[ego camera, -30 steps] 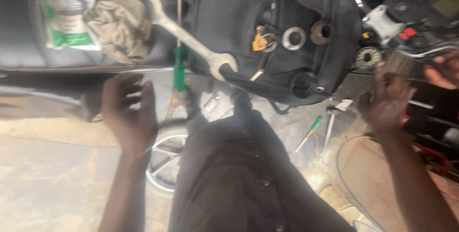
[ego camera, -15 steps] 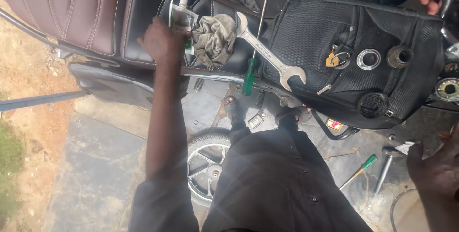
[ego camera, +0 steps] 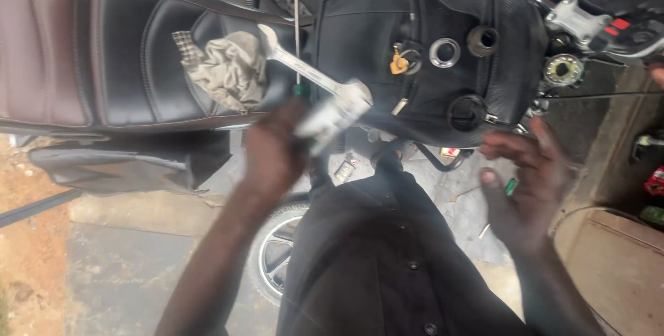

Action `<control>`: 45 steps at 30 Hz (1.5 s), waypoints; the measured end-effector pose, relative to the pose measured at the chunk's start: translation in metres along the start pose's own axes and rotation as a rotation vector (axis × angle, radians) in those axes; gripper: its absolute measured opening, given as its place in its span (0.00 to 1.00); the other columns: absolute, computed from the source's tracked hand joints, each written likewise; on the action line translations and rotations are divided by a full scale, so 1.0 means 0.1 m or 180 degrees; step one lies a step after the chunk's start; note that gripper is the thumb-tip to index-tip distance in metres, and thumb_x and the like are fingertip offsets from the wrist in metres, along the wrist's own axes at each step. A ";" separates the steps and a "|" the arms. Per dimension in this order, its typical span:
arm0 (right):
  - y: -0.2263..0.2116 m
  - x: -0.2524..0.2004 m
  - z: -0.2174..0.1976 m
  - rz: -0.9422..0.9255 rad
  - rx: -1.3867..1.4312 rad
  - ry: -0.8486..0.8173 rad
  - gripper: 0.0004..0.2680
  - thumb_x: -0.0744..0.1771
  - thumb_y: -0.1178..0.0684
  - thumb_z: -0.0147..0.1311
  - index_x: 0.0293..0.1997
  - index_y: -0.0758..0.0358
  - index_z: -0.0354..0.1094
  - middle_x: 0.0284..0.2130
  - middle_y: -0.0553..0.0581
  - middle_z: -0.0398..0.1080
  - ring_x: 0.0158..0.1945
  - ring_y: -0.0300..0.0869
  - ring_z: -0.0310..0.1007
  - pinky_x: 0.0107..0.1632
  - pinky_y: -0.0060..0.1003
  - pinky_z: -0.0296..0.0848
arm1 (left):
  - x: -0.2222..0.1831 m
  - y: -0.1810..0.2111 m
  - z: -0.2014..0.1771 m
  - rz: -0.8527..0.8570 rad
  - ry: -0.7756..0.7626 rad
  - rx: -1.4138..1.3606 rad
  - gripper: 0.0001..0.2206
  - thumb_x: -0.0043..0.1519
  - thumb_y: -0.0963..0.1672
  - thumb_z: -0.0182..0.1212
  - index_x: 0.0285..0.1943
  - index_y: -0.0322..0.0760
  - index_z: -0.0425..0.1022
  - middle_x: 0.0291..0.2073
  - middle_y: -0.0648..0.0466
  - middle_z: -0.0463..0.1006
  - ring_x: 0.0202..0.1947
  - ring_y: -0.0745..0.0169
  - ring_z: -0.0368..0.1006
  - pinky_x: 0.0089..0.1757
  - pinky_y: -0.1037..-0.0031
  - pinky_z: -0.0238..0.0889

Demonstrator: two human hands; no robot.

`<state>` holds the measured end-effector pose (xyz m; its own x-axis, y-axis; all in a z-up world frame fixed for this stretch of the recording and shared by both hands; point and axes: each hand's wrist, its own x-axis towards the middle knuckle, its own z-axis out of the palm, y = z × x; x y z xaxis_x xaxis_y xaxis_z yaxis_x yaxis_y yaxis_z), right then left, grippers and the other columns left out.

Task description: Applying grease to motorcycle steering bearings and reassembling the headstock components.

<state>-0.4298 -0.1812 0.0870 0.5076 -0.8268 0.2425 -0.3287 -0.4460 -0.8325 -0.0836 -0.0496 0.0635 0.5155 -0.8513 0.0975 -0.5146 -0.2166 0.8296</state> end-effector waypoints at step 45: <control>0.11 0.17 -0.09 0.2401 0.2355 -0.0968 0.28 0.67 0.46 0.58 0.73 0.68 0.52 0.36 0.62 0.77 0.38 0.41 0.79 0.37 0.34 0.77 | 0.26 0.77 1.42 0.1126 -0.1118 0.0542 0.14 0.41 0.40 0.67 0.36 0.38 0.72 0.27 0.52 0.77 0.28 0.48 0.77 0.30 0.58 0.68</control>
<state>-0.4324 -0.2031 0.0862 0.5854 -0.6362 -0.5026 -0.1298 0.5384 -0.8326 -0.2070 -0.1557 0.0516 0.0443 -0.9890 0.1411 -0.7347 0.0635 0.6754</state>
